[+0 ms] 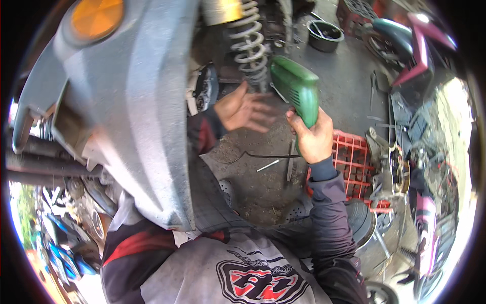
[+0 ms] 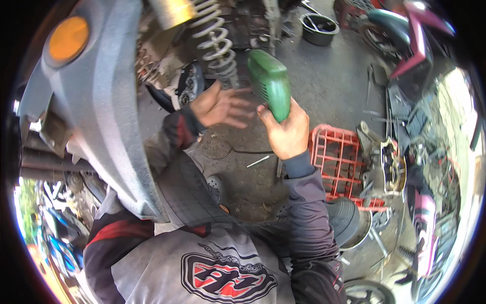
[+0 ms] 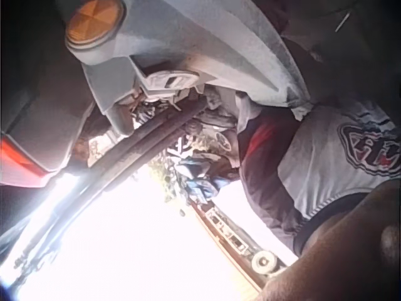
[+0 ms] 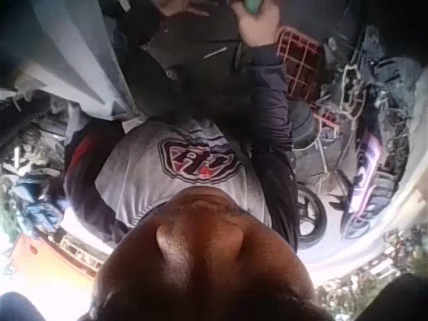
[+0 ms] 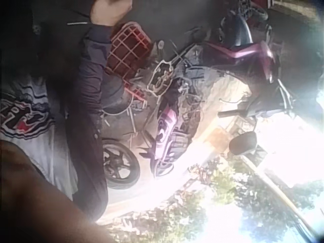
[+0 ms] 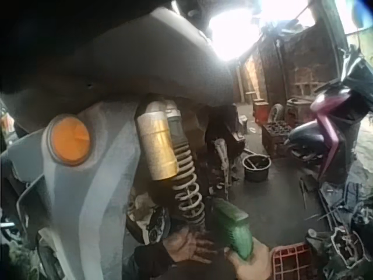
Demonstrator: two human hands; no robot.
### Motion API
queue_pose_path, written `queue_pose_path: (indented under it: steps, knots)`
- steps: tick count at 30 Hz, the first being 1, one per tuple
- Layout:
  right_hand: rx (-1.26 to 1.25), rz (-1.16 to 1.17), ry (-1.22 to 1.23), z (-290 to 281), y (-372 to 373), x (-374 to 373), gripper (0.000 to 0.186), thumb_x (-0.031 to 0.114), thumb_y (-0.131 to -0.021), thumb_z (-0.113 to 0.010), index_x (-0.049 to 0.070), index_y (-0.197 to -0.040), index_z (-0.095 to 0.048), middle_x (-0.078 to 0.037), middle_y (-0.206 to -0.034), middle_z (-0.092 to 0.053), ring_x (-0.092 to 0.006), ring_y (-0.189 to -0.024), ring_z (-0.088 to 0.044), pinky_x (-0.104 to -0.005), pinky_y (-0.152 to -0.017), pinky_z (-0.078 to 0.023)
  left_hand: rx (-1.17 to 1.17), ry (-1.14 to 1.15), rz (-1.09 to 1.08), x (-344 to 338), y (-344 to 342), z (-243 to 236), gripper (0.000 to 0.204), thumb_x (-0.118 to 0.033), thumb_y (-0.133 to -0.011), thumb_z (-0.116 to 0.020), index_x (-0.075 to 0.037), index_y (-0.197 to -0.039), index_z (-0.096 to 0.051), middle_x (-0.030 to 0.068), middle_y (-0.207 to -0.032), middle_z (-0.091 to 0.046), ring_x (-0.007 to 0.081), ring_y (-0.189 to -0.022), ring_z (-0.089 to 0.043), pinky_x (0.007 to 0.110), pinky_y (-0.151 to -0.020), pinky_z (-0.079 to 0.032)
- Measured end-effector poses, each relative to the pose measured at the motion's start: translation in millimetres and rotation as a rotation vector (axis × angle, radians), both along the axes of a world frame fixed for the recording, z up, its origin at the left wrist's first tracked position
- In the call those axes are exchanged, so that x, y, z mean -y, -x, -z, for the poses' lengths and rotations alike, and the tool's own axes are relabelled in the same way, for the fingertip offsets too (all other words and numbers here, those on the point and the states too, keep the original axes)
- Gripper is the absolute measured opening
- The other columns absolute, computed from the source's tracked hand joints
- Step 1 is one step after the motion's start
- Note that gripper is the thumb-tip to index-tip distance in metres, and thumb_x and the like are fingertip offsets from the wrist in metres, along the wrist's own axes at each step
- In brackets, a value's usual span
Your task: Repairing a motorcycle component using a power drill.
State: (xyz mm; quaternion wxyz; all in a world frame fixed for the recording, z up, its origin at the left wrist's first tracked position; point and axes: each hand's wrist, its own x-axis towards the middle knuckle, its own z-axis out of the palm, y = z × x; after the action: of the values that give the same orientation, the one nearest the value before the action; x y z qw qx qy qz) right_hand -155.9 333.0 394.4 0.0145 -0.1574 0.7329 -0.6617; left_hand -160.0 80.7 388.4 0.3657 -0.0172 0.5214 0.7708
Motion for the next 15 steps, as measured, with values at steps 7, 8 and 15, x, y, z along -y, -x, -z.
queue_pose_path:
  steps: [7, 8, 15]
  knots:
    - [-0.222, 0.159, 0.144, 76.6, -0.7, 41.9, 0.033, 0.014, -0.086, -0.075, -0.001, -0.114, -0.067, -0.016, -0.087, -0.075, -0.0233, -0.081, -0.075, -0.0357, -0.074, -0.056, -0.002, -0.355, -0.389, -7.8, 38.1, 11.5, 0.087, -0.077, -0.095, -0.041, -0.012, -0.152, -0.039, 0.0157, -0.147, -0.052, 0.0358, -0.139, -0.047, 0.067, -0.113, -0.035]
    - [-0.273, 0.203, 0.102, 87.2, -6.3, 52.6, 0.037, 0.014, -0.085, -0.075, 0.000, -0.118, -0.066, -0.016, -0.088, -0.075, -0.0259, -0.083, -0.076, -0.0362, -0.076, -0.057, -0.075, -0.243, -0.402, -2.5, 41.4, 24.2, 0.077, -0.069, -0.098, -0.045, -0.012, -0.150, -0.043, 0.0129, -0.145, -0.054, 0.0326, -0.135, -0.051, 0.064, -0.111, -0.038]
    - [-0.199, 0.197, 0.221, 107.4, -10.0, 113.1, 0.075, 0.006, -0.079, -0.076, -0.004, -0.147, -0.045, -0.022, -0.111, -0.073, -0.0312, -0.106, -0.073, -0.0387, -0.091, -0.055, -0.283, -0.098, -0.527, 12.8, 45.0, 40.8, 0.036, -0.017, -0.103, -0.062, -0.009, -0.137, -0.056, 0.0035, -0.126, -0.065, 0.0179, -0.115, -0.062, 0.036, -0.102, -0.049]
